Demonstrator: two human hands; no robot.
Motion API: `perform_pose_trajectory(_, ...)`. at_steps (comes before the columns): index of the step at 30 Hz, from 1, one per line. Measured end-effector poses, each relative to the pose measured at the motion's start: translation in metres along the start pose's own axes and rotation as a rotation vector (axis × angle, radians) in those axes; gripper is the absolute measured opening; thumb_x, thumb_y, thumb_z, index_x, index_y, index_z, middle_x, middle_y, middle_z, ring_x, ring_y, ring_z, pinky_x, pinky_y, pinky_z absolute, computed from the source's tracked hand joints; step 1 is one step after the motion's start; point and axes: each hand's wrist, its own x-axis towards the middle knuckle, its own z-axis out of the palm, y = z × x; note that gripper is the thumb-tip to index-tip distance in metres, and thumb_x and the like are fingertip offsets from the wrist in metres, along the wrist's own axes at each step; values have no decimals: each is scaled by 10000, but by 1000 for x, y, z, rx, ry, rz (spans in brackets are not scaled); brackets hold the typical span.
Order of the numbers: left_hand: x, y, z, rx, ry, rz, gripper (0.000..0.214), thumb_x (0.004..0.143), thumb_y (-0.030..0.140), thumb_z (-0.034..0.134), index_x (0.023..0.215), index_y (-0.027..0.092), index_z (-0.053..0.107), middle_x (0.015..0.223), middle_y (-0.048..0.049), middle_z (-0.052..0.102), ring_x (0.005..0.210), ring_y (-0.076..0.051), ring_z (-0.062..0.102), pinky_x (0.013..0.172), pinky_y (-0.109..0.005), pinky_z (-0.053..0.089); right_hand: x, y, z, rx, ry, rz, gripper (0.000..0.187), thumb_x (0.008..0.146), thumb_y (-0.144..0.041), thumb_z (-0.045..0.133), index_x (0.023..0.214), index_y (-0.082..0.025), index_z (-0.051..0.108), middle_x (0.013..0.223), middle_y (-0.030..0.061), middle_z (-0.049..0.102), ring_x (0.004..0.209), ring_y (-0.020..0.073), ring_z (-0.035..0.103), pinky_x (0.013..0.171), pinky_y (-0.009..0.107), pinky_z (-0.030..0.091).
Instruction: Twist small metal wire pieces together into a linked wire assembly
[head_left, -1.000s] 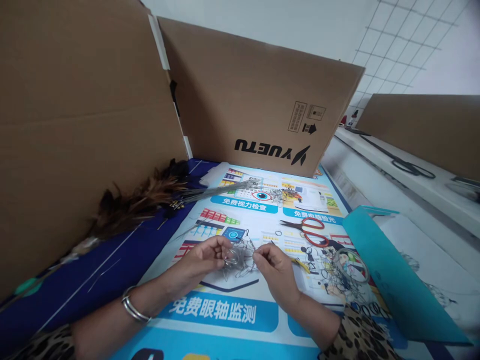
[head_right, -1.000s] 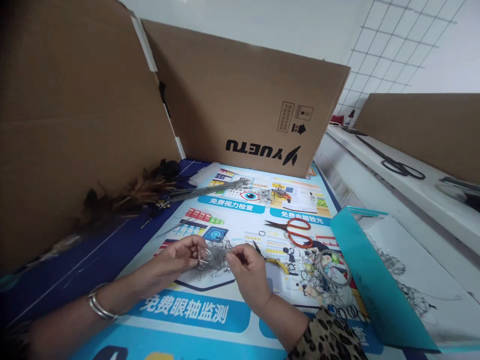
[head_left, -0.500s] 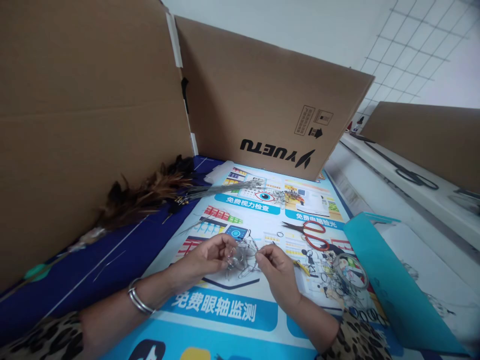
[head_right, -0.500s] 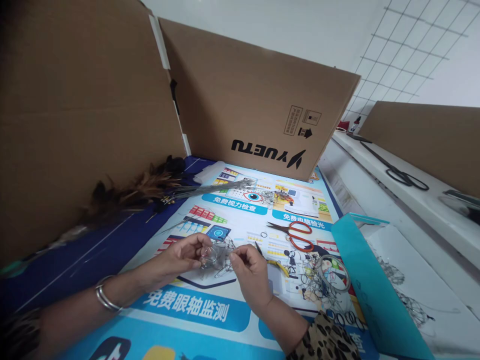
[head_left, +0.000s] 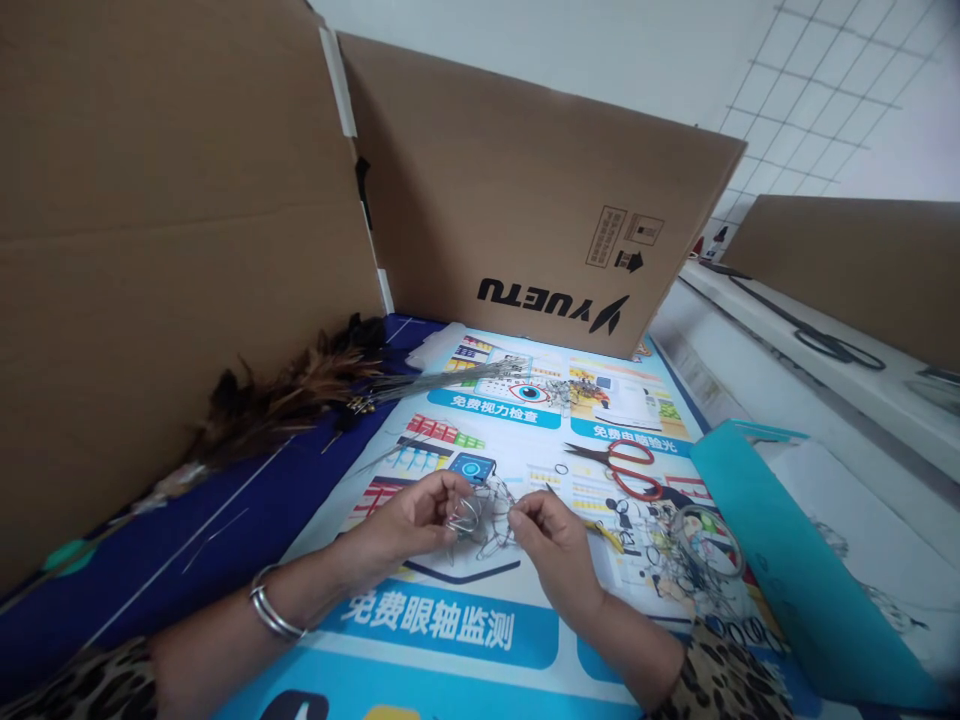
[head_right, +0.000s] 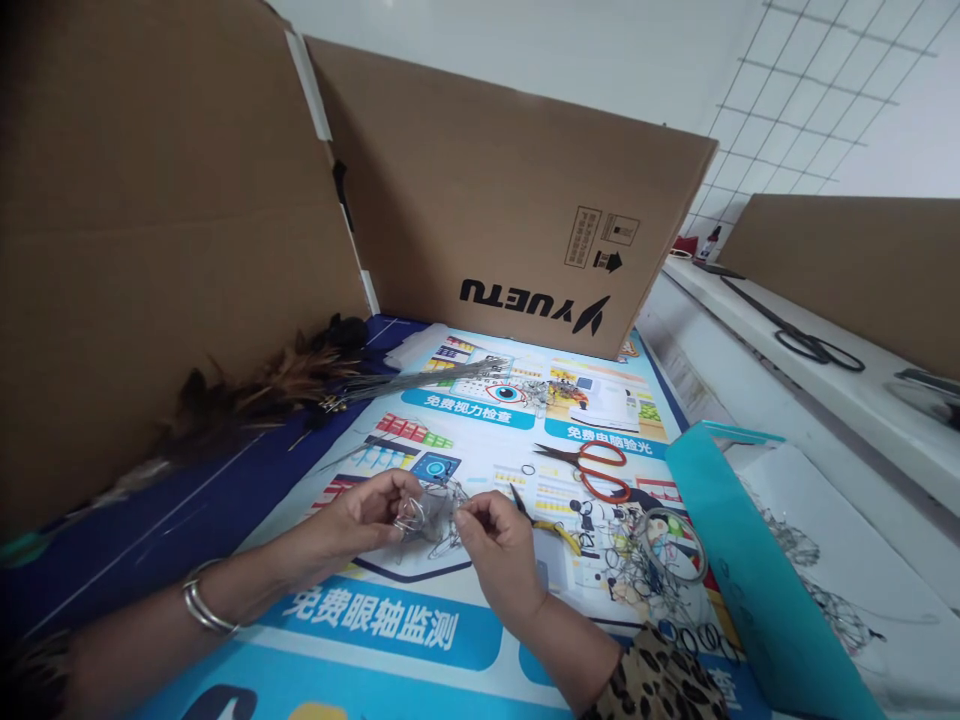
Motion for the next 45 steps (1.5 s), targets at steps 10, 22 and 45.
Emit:
perform_pose_trajectory(10, 2, -5, -2, 41, 50, 6, 330, 681, 206, 668, 971, 209, 509, 801, -1, 482, 752, -147, 464, 686, -268, 384, 0, 1, -1, 23, -19, 15, 120, 799, -284, 560, 773, -167, 558, 658, -18, 505, 593, 102, 429, 543, 218, 363)
perform_pose_trajectory(22, 1, -4, -1, 12, 38, -33, 294, 676, 168, 676, 928, 194, 525, 775, 4, 525, 736, -135, 479, 671, -252, 373, 1, -4, -1, -89, -21, -54, 68, 778, -208, 572, 733, -168, 604, 713, 1, 544, 644, 114, 486, 579, 223, 386)
perform_pose_trajectory(45, -5, -8, 15, 225, 46, 64, 163, 790, 183, 590, 938, 200, 523, 846, -5, 541, 820, -143, 513, 732, -268, 412, -3, -5, 5, -22, -105, 83, 42, 710, -192, 622, 718, -157, 600, 668, -4, 558, 609, 107, 496, 555, 218, 404)
